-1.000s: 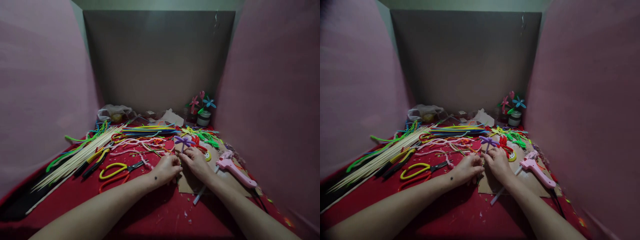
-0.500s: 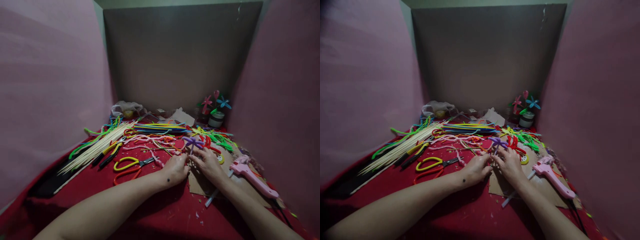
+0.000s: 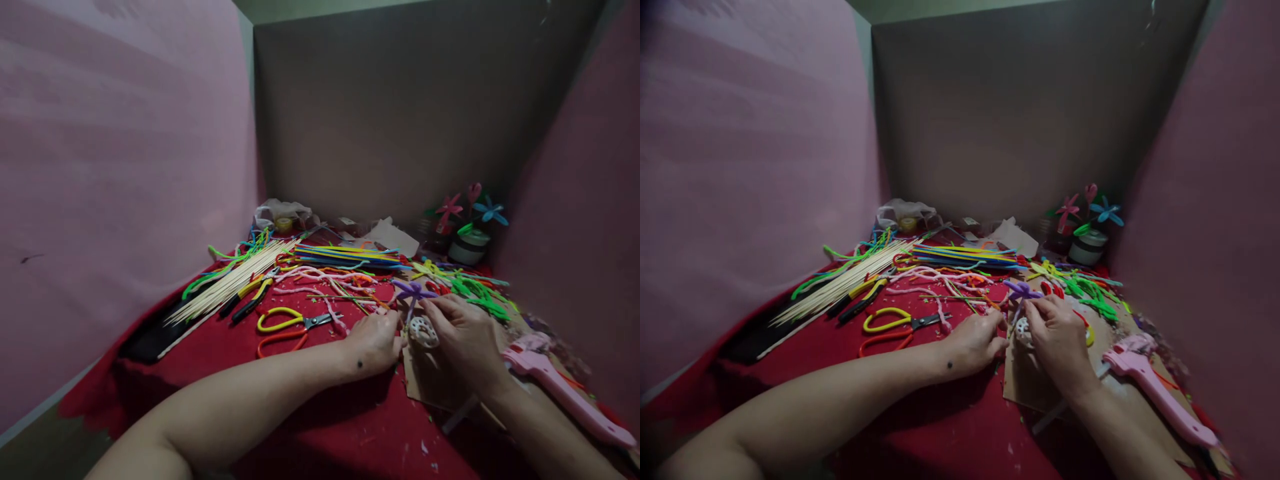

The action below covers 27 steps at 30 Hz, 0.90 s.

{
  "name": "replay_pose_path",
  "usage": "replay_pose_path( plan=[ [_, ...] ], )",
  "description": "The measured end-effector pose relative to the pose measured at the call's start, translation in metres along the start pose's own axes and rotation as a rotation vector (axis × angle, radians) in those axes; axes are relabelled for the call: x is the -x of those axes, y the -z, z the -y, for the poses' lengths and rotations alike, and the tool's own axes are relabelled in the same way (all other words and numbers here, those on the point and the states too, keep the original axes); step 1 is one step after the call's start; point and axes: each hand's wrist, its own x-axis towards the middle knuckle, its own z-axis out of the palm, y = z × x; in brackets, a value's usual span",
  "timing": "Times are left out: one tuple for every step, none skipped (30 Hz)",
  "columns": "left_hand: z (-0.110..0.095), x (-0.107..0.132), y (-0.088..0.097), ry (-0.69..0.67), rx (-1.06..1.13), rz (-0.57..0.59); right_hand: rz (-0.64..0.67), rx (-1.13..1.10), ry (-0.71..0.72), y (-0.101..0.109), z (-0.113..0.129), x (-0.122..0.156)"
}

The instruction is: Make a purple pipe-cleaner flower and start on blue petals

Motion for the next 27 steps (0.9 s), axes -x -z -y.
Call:
replay_pose_path(
  plan=[
    [0.001,0.0,0.0,-0.019,-0.009,-0.012,-0.006,-0.016,-0.016,0.001,0.007,0.0],
    [0.002,0.0,0.0,-0.044,-0.011,-0.026,0.001,-0.041,-0.033,0.001,0.014,0.0],
    [0.003,-0.001,-0.001,-0.067,-0.011,-0.034,0.016,-0.065,-0.041,0.001,0.022,0.0],
    [0.005,-0.002,-0.002,-0.083,-0.012,-0.037,0.023,-0.08,-0.034,0.0,0.029,0.001],
    [0.007,-0.003,-0.005,-0.092,-0.019,-0.036,0.038,-0.098,-0.002,-0.001,0.036,0.001],
    [0.009,-0.005,-0.007,-0.098,-0.033,-0.028,0.054,-0.136,0.034,-0.003,0.043,0.002],
    [0.011,-0.007,-0.009,-0.103,-0.05,-0.014,0.055,-0.171,0.067,-0.006,0.048,0.002],
    [0.013,-0.008,-0.009,-0.112,-0.068,0.001,0.052,-0.203,0.102,-0.009,0.052,0.002],
    [0.014,-0.009,-0.008,-0.128,-0.081,0.017,0.039,-0.228,0.134,-0.013,0.055,0.001],
    [0.015,-0.009,-0.004,-0.157,-0.076,0.03,0.023,-0.244,0.16,-0.016,0.056,-0.001],
    [0.015,-0.009,0.002,-0.183,-0.065,0.038,0.008,-0.256,0.177,-0.02,0.056,-0.002],
    [0.015,-0.008,0.011,-0.224,-0.029,0.054,-0.006,-0.263,0.185,-0.023,0.054,-0.004],
    [0.016,-0.007,0.021,-0.278,0.029,0.045,-0.014,-0.266,0.191,-0.026,0.052,-0.005],
    [0.017,-0.006,0.033,-0.284,0.045,0.044,-0.016,-0.267,0.196,-0.028,0.048,-0.005],
    [0.02,-0.006,0.046,-0.282,0.044,0.058,-0.011,-0.26,0.213,-0.03,0.045,-0.005],
    [0.024,-0.008,0.058,-0.284,0.037,0.067,-0.002,-0.242,0.239,-0.032,0.041,-0.004],
    [0.03,-0.012,0.068,-0.268,0.018,0.064,0.007,-0.213,0.27,-0.033,0.038,-0.002],
    [0.038,-0.017,0.078,-0.214,-0.018,0.023,0.017,-0.181,0.301,-0.033,0.035,0.001],
    [0.048,-0.024,0.086,-0.156,-0.087,-0.012,0.026,-0.15,0.329,-0.034,0.033,0.003],
    [0.059,-0.033,0.092,-0.083,-0.171,-0.065,0.034,-0.123,0.356,-0.034,0.031,0.006],
    [0.069,-0.043,0.096,-0.035,-0.211,-0.107,0.042,-0.103,0.382,-0.034,0.03,0.008],
    [0.08,-0.053,0.099,-0.007,-0.235,-0.137,0.051,-0.088,0.407,-0.035,0.03,0.011],
    [0.089,-0.062,0.101,0.02,-0.259,-0.169,0.059,-0.076,0.434,-0.035,0.029,0.012],
    [0.097,-0.072,0.102,0.044,-0.282,-0.196,0.066,-0.062,0.456,-0.035,0.029,0.013],
    [0.103,-0.08,0.103,0.072,-0.304,-0.222,0.075,-0.053,0.473,-0.035,0.029,0.014],
    [0.107,-0.087,0.102,0.094,-0.323,-0.24,0.086,-0.047,0.484,-0.035,0.029,0.015],
    [0.11,-0.093,0.102,0.109,-0.341,-0.254,0.097,-0.044,0.491,-0.035,0.029,0.015]
  ],
)
